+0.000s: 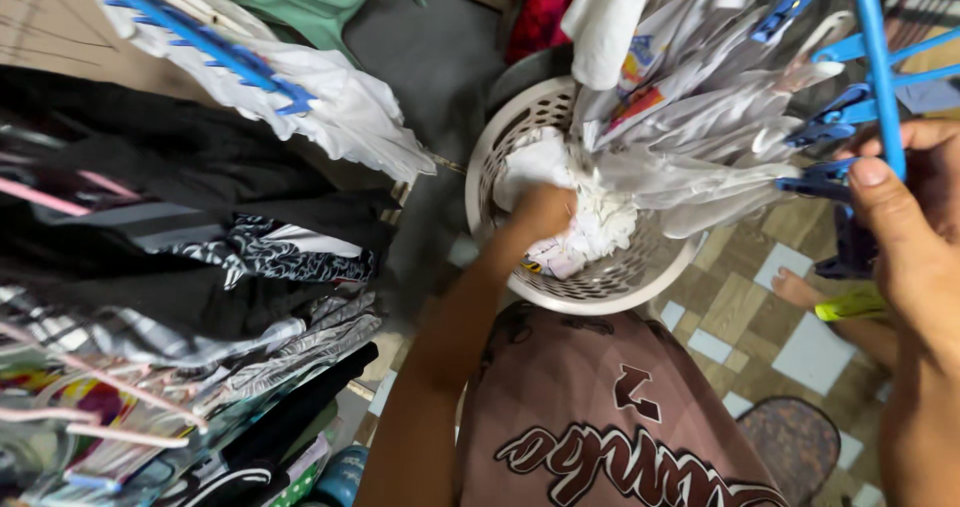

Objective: The person takes small garments from a laundry basket and clips them onto a blue multi-clip hanger using clothespins. After filling the hanger, they hang it on a nearby clothing rack. The person repeats this process with another hanger.

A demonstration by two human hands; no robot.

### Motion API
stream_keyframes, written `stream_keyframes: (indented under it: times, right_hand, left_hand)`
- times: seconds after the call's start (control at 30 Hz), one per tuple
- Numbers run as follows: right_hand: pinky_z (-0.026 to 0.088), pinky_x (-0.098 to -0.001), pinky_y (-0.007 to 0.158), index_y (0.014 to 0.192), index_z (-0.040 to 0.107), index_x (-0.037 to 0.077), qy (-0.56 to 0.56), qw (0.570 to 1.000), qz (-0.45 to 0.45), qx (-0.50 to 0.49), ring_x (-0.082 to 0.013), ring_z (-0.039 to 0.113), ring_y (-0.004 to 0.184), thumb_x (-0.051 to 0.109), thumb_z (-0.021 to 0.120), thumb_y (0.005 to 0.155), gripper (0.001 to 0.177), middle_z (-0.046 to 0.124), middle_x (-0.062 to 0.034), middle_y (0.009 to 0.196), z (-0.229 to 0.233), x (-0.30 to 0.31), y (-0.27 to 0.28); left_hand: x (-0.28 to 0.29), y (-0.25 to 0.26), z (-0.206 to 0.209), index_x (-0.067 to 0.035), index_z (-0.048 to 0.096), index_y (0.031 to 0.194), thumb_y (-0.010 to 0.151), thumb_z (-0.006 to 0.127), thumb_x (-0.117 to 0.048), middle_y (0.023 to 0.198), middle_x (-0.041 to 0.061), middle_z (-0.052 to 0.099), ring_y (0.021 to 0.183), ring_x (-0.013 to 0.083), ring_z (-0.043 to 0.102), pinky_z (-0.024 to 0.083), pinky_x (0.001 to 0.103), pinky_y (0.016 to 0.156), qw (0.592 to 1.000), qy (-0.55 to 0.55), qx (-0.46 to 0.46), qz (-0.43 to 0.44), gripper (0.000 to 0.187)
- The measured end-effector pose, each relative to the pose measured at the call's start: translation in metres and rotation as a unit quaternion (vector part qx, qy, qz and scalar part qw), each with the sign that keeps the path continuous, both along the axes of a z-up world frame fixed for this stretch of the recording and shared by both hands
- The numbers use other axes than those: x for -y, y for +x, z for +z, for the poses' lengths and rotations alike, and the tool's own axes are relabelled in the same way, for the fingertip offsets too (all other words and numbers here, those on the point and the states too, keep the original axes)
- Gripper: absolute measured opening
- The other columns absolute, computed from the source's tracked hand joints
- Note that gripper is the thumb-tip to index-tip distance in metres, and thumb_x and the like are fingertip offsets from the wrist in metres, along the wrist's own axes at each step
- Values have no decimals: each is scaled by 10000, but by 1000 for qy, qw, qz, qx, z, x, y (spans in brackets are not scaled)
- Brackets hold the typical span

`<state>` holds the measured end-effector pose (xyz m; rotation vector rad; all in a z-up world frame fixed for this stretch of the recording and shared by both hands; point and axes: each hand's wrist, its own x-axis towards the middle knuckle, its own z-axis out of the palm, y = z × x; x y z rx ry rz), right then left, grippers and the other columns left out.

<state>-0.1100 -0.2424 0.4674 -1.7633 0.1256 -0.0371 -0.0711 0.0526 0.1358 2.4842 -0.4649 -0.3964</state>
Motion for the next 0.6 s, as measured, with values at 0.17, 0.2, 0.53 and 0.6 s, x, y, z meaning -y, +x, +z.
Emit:
stream_keyframes:
  times: [0.17,0.2,0.53,0.6]
  right_hand:
    - [422,-193,838,1247,529,145,-46,998,-44,-16,-37,519,950,241,641,1094,212,607,22,1142,-7,12,-12]
    - [424,-199,832,1245,534,143,-68,995,-59,-33,-41,522,948,250,637,1086,217,612,20,1136,-4,16,-14]
    - [508,-269,999,1226,545,96,-105,988,-116,15,-101,611,1075,292,637,1055,276,625,-2,1136,24,20,-41]
    - [506,-269,993,1229,545,95,-96,989,-116,9,-100,611,1070,291,634,1057,276,626,-2,1136,22,20,-35]
  left_hand:
    - [65,-19,-128,-125,772,950,804,655,-146,1033,168,750,956,333,736,585,474,802,979,161,-41,-117,188]
    - [75,-20,-141,-133,774,980,848,639,-172,1067,166,745,964,337,734,582,484,809,978,175,-35,-107,194]
    - [83,-38,-174,-125,795,1000,877,633,-182,1078,131,764,987,306,739,576,477,858,938,231,-135,-219,211]
    - [79,-37,-172,-118,793,989,858,646,-184,1065,136,761,976,309,739,577,478,853,887,225,-268,-301,208]
